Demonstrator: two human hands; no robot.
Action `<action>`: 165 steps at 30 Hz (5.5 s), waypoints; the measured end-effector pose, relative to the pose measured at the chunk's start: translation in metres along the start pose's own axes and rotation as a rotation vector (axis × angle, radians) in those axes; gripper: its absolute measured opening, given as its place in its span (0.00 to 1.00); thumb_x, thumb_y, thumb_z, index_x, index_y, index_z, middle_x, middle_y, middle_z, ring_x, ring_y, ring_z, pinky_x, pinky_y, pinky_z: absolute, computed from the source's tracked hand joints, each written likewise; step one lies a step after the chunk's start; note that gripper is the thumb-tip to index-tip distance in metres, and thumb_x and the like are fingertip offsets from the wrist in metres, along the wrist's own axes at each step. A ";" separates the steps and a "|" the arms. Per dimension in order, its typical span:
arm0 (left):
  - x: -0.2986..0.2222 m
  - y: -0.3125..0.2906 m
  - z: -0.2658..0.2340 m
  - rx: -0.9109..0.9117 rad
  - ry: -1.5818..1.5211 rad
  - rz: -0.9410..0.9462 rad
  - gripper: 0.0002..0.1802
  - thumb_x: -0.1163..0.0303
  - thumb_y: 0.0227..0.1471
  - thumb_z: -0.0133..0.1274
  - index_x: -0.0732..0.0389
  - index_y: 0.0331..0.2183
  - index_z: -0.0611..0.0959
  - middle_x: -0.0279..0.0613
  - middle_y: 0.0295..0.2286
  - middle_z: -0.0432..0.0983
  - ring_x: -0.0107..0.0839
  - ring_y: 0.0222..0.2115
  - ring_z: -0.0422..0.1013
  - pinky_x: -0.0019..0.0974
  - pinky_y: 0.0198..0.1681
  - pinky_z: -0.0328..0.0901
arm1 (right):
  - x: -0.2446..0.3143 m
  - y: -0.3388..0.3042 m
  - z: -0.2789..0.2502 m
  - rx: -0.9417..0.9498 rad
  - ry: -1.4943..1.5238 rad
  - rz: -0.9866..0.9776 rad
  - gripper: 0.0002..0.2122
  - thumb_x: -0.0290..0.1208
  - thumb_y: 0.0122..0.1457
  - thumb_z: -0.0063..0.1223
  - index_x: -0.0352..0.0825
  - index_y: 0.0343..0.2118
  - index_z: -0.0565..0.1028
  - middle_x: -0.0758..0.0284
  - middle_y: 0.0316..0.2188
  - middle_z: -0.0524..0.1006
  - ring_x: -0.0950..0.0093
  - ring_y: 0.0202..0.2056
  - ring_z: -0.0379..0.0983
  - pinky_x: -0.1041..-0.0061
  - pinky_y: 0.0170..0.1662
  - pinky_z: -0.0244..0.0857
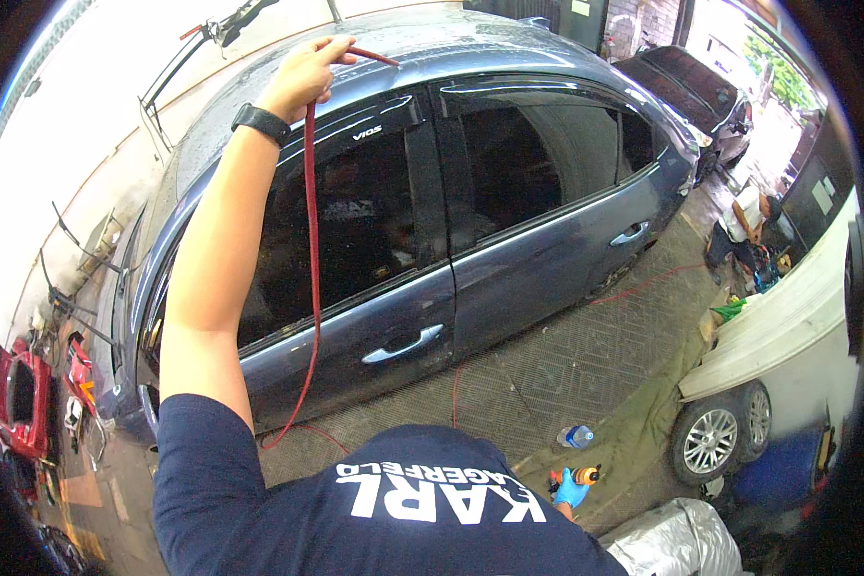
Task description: The person wipes the side windows of a dark sedan with a cloth while holding a spray bottle. They then use a red air hose to blow air along the window edges and door seals.
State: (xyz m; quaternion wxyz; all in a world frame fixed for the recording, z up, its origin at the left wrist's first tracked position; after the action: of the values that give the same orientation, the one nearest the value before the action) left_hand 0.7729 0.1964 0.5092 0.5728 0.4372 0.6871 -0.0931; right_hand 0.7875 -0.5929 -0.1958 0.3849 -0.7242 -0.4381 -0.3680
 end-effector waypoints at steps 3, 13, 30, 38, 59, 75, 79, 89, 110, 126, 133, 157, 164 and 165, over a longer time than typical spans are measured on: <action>0.000 0.002 0.007 0.026 -0.039 0.000 0.23 0.54 0.70 0.48 0.56 0.58 0.77 0.33 0.42 0.78 0.13 0.14 0.55 0.23 0.16 0.53 | 0.002 -0.009 -0.004 -0.012 -0.011 0.031 0.21 0.31 0.50 0.73 0.32 0.43 0.72 0.68 0.36 0.77 0.73 0.36 0.73 0.67 0.46 0.71; -0.003 -0.019 0.004 0.093 -0.206 -0.059 0.20 0.59 0.68 0.53 0.61 0.54 0.79 0.31 0.36 0.80 0.14 0.14 0.56 0.23 0.16 0.53 | -0.021 0.004 0.007 0.000 -0.019 -0.054 0.19 0.28 0.50 0.71 0.32 0.42 0.73 0.69 0.34 0.77 0.74 0.35 0.74 0.67 0.43 0.72; -0.006 -0.068 0.002 0.066 -0.295 -0.173 0.24 0.59 0.71 0.43 0.62 0.61 0.75 0.36 0.44 0.79 0.15 0.14 0.54 0.22 0.16 0.52 | 0.020 0.042 0.055 0.223 -0.098 -0.073 0.31 0.31 0.47 0.75 0.29 0.53 0.71 0.63 0.47 0.79 0.68 0.47 0.77 0.66 0.55 0.70; -0.004 -0.054 0.002 -0.035 -0.348 -0.157 0.24 0.60 0.71 0.43 0.61 0.61 0.74 0.35 0.44 0.79 0.15 0.14 0.54 0.23 0.16 0.52 | 0.040 0.052 0.065 0.287 -0.091 -0.072 0.33 0.28 0.48 0.75 0.29 0.57 0.69 0.62 0.51 0.78 0.67 0.50 0.76 0.66 0.58 0.68; -0.004 -0.181 -0.113 -0.261 -0.311 -0.196 0.23 0.60 0.70 0.45 0.63 0.59 0.75 0.38 0.43 0.80 0.15 0.14 0.56 0.24 0.16 0.54 | 0.063 0.085 0.095 0.346 -0.332 -0.083 0.33 0.32 0.50 0.73 0.30 0.58 0.69 0.61 0.52 0.78 0.65 0.51 0.75 0.65 0.58 0.67; 0.016 -0.328 -0.237 -0.607 -0.238 -0.307 0.23 0.59 0.68 0.49 0.60 0.58 0.77 0.38 0.43 0.80 0.16 0.15 0.57 0.25 0.16 0.54 | 0.094 0.094 0.204 0.714 -0.121 -0.259 0.30 0.25 0.49 0.73 0.30 0.54 0.69 0.67 0.44 0.76 0.71 0.45 0.73 0.67 0.51 0.70; 0.008 -0.335 -0.230 -0.586 -0.231 -0.292 0.22 0.60 0.69 0.48 0.59 0.59 0.78 0.38 0.42 0.81 0.16 0.15 0.57 0.25 0.15 0.54 | 0.105 0.092 0.213 0.705 -0.174 -0.305 0.30 0.27 0.48 0.74 0.30 0.53 0.70 0.65 0.46 0.78 0.70 0.46 0.75 0.66 0.53 0.70; -0.005 -0.287 -0.174 -0.380 -0.324 -0.243 0.23 0.61 0.70 0.46 0.64 0.59 0.76 0.37 0.43 0.80 0.15 0.15 0.56 0.23 0.16 0.52 | 0.097 0.108 0.194 0.709 -0.143 -0.247 0.32 0.26 0.47 0.75 0.30 0.54 0.69 0.64 0.47 0.77 0.69 0.47 0.75 0.66 0.55 0.69; -0.015 -0.128 -0.012 -0.010 -0.379 -0.225 0.25 0.59 0.71 0.42 0.57 0.63 0.73 0.35 0.50 0.78 0.13 0.15 0.52 0.20 0.16 0.51 | 0.057 0.086 0.074 0.346 -0.190 -0.156 0.29 0.34 0.47 0.75 0.29 0.49 0.72 0.62 0.44 0.81 0.66 0.46 0.78 0.64 0.53 0.70; -0.005 -0.104 -0.012 0.006 -0.436 -0.179 0.25 0.56 0.71 0.45 0.55 0.62 0.74 0.34 0.51 0.78 0.13 0.16 0.54 0.20 0.16 0.51 | 0.072 0.073 0.098 0.449 -0.227 -0.121 0.28 0.31 0.48 0.75 0.29 0.51 0.73 0.64 0.44 0.79 0.69 0.43 0.76 0.65 0.52 0.71; -0.001 -0.179 -0.067 -0.069 -0.487 -0.172 0.24 0.58 0.71 0.44 0.56 0.62 0.74 0.37 0.50 0.78 0.14 0.16 0.55 0.22 0.18 0.52 | 0.069 0.078 0.102 0.443 -0.362 -0.167 0.27 0.26 0.48 0.72 0.29 0.51 0.71 0.64 0.44 0.78 0.70 0.44 0.76 0.66 0.53 0.70; 0.075 -0.433 -0.336 -0.412 -0.588 -0.230 0.24 0.61 0.70 0.45 0.60 0.63 0.72 0.38 0.49 0.78 0.16 0.15 0.55 0.22 0.16 0.54 | 0.078 -0.025 0.189 0.536 -0.027 -0.373 0.27 0.31 0.51 0.74 0.27 0.50 0.72 0.63 0.45 0.79 0.70 0.45 0.75 0.65 0.52 0.70; 0.097 -0.485 -0.383 -0.442 -0.586 -0.279 0.24 0.61 0.70 0.45 0.58 0.63 0.72 0.36 0.49 0.78 0.15 0.15 0.54 0.22 0.16 0.54 | 0.087 -0.105 0.164 0.528 -0.151 -0.298 0.25 0.30 0.51 0.74 0.28 0.49 0.73 0.64 0.43 0.80 0.71 0.41 0.76 0.66 0.48 0.71; 0.102 -0.485 -0.388 -0.427 -0.593 -0.284 0.24 0.61 0.70 0.45 0.58 0.63 0.72 0.36 0.50 0.78 0.15 0.15 0.54 0.22 0.16 0.54 | 0.082 -0.099 0.153 0.497 -0.158 -0.301 0.24 0.30 0.51 0.74 0.29 0.49 0.74 0.65 0.42 0.80 0.72 0.40 0.75 0.66 0.47 0.72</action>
State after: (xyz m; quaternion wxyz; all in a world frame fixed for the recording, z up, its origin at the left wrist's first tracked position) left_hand 0.1596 0.1991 0.3667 0.8059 0.1631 0.5494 -0.1487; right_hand 0.7544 -0.3980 -0.1674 0.4563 -0.5611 -0.6459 -0.2447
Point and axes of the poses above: each hand's wrist, its own y-axis towards the middle knuckle, its own z-axis out of the palm, x = y × z, the point moved 3 cm from there along y, towards the middle knuckle
